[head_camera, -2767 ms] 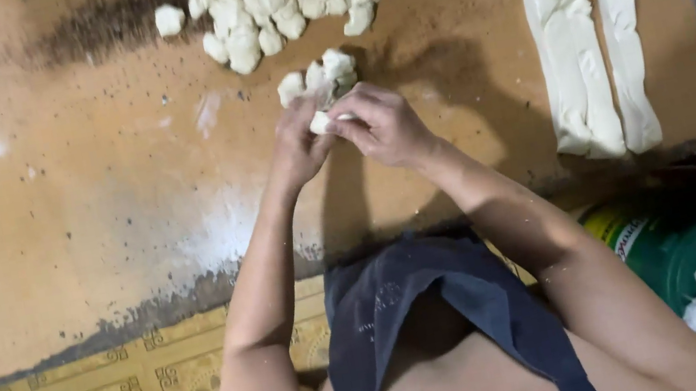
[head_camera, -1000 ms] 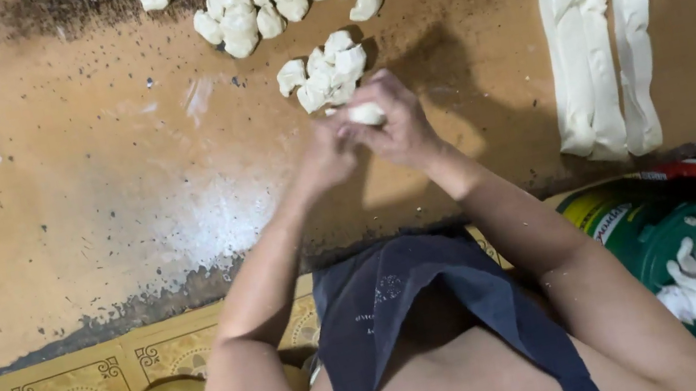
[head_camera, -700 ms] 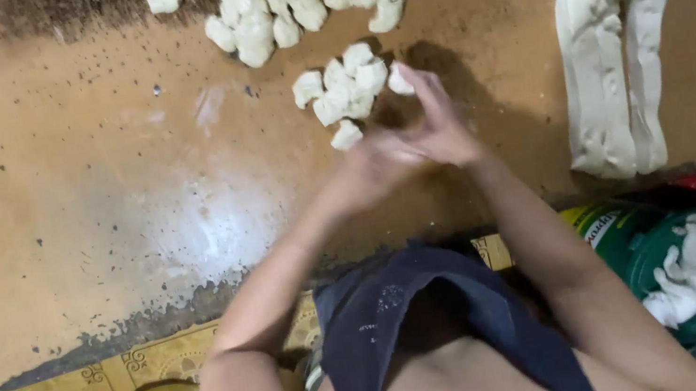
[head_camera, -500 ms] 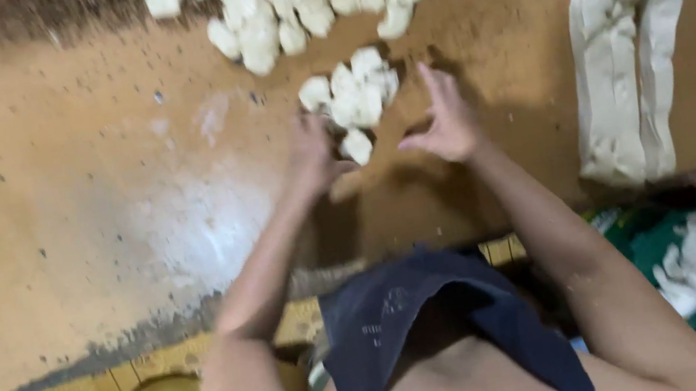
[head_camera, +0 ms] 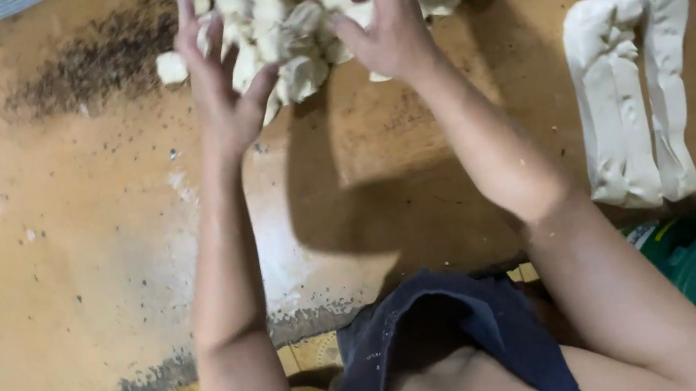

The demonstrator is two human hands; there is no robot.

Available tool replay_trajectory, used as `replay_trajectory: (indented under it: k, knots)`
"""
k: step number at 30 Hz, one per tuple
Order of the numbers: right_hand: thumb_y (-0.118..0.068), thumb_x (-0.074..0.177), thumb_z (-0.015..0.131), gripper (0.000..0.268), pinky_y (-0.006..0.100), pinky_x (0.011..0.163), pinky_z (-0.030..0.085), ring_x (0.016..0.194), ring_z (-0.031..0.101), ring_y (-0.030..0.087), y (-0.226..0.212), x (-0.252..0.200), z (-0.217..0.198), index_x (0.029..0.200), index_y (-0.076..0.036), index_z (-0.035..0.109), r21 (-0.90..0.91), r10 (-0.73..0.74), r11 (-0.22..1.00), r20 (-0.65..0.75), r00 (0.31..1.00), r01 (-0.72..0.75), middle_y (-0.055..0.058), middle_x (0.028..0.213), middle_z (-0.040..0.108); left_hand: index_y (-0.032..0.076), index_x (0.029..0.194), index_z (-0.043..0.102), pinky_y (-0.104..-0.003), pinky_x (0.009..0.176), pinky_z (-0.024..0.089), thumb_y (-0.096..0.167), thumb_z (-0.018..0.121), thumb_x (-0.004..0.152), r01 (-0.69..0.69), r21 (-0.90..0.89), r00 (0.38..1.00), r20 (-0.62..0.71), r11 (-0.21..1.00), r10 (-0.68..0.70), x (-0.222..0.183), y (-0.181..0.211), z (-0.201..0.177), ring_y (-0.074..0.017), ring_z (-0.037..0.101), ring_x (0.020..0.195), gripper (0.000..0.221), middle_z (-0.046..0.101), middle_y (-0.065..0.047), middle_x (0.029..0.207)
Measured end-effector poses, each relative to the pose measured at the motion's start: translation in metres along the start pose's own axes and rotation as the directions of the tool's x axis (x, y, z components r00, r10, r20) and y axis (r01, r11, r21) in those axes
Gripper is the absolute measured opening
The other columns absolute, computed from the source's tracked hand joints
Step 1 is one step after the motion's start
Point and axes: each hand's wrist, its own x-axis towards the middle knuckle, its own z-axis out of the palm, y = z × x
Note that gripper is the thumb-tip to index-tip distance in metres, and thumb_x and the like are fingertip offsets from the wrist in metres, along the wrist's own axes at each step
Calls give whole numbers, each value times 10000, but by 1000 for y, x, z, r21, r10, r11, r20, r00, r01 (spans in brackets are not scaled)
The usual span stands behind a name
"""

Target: A person in a bakery uses a knife to cut a large slab of dough into strips and then quickly pinches off small, uniform pieces of dough, adding them to a large pile on the workbench.

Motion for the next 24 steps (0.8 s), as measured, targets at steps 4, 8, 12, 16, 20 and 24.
replay_trajectory:
  k: [4,8,12,16,20,24]
  knots:
    - [-101,936,743,522,332,953,457,1054,526,211,40,-99,-22,1394,-36,502,182,85,980,-27,996,-79,86,1201,545,139,1579,141,-477,1145,494,79,735,1012,316,-147,921,-189,937,-340,-83,-56,65,-374,387,1516,824,177,-135,1695]
    - [-415,1023,611,714,464,1259,289,1500,376,351,69,-227,-31,1540,18,377,158,166,970,121,979,-184,221,1593,400,170,1042,657,-271,656,479,668,488,961,656,-736,558,327,165,-763,-143,-12,184,-105,582,742,532,643,15,851]
    - [-189,1043,541,295,248,879,572,908,753,142,82,-276,-88,1255,-99,726,248,344,896,140,928,-370,76,1071,781,62,1607,-59,-310,1195,309,262,766,834,872,83,330,630,483,-703,-82,71,273,-167,234,1519,1149,-43,-95,1711]
    - [-260,1032,627,213,295,723,544,817,720,175,81,-325,-193,1000,-89,750,44,368,929,-193,910,-367,59,947,756,157,694,413,-388,577,299,97,564,777,68,215,551,806,974,-216,16,29,325,-154,397,617,183,424,15,653]
    - [-262,988,755,240,311,597,505,661,623,169,67,-389,-236,915,-59,650,-64,454,860,-357,816,-506,49,829,690,56,1504,466,-474,812,589,-96,639,644,-523,542,632,764,658,-128,91,-145,408,-436,529,1272,891,429,-201,1500]
    - [-305,889,849,323,375,624,495,635,612,200,78,-452,-212,1031,-86,657,-110,581,729,-422,696,-676,52,768,668,77,1497,353,-608,892,509,-10,626,795,-363,638,586,723,680,-366,105,-138,443,-408,399,1337,758,470,-136,1473]
